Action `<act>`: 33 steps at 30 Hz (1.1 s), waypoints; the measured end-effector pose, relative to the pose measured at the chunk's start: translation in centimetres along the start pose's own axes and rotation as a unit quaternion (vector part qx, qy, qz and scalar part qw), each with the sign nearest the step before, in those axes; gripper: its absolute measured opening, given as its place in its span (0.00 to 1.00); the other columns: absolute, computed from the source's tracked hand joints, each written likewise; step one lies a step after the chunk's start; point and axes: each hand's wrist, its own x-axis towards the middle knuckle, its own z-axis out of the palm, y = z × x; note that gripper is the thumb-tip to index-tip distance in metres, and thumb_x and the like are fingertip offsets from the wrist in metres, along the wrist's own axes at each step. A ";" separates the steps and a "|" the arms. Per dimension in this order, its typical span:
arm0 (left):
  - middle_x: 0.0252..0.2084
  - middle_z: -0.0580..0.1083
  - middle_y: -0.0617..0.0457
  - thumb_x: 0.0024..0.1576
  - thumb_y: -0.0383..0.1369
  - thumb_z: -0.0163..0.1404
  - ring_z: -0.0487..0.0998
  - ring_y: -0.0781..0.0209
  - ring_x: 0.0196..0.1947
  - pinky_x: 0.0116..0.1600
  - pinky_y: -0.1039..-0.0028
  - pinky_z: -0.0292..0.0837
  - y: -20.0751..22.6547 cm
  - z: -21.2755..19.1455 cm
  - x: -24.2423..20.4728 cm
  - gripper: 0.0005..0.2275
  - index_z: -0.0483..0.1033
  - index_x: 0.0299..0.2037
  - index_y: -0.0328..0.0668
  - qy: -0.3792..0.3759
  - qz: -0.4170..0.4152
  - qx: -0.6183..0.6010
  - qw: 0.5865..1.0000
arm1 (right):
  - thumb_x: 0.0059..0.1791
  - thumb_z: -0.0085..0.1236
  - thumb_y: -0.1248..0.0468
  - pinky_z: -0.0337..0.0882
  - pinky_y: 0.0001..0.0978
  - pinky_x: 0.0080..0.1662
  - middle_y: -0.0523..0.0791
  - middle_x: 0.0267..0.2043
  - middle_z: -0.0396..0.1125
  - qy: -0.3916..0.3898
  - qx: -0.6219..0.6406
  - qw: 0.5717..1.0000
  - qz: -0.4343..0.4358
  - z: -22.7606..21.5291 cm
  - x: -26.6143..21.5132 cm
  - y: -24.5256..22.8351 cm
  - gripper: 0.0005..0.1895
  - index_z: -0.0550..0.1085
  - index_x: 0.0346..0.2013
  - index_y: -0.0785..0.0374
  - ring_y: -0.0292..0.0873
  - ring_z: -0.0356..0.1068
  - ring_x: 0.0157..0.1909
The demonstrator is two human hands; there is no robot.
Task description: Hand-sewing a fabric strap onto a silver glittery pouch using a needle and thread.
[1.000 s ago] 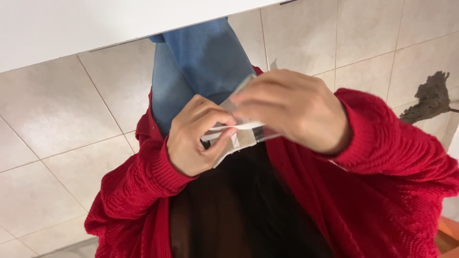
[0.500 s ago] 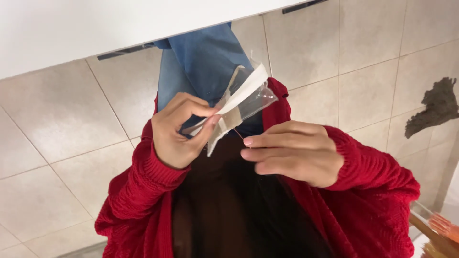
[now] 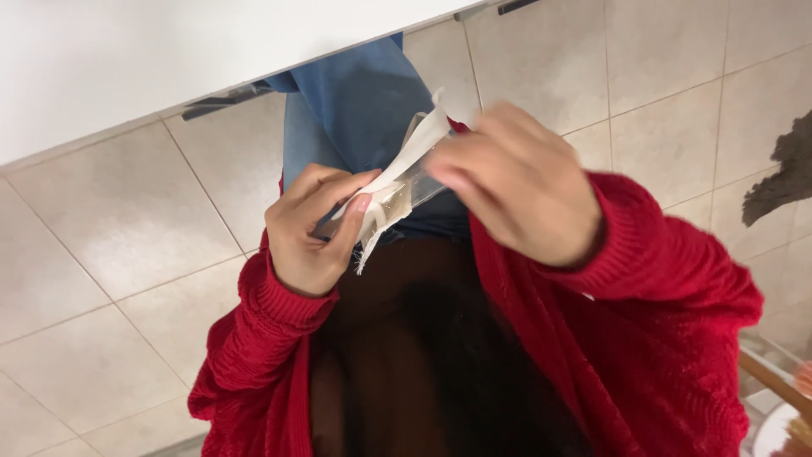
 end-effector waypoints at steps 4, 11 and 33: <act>0.39 0.75 0.46 0.65 0.24 0.51 0.76 0.57 0.36 0.43 0.74 0.73 0.0 -0.3 -0.3 0.08 0.80 0.51 0.35 0.000 0.005 0.013 1.000 | 0.59 0.58 0.65 0.63 0.36 0.35 0.44 0.32 0.57 -0.023 -0.033 0.998 -0.039 1.3 3.6 0.4 0.08 0.77 0.36 0.64 0.44 0.57 0.31; 0.39 0.75 0.45 0.64 0.23 0.52 0.76 0.56 0.36 0.44 0.73 0.72 0.1 -0.6 -0.1 0.07 0.80 0.50 0.35 -0.007 -0.010 0.014 1.000 | 0.50 0.60 0.81 0.60 0.33 0.32 0.40 0.25 0.55 -0.047 -0.108 0.990 -0.073 2.5 3.8 1.1 0.18 0.71 0.23 0.58 0.41 0.54 0.28; 0.32 0.78 0.51 0.55 0.16 0.61 0.77 0.58 0.32 0.36 0.76 0.75 0.1 -1.5 2.4 0.06 0.79 0.33 0.35 -0.032 0.054 0.092 0.994 | 0.51 0.56 0.84 0.66 0.38 0.36 0.49 0.39 0.59 -0.096 -0.015 0.995 0.038 0.8 3.6 -3.0 0.11 0.72 0.45 0.72 0.48 0.61 0.36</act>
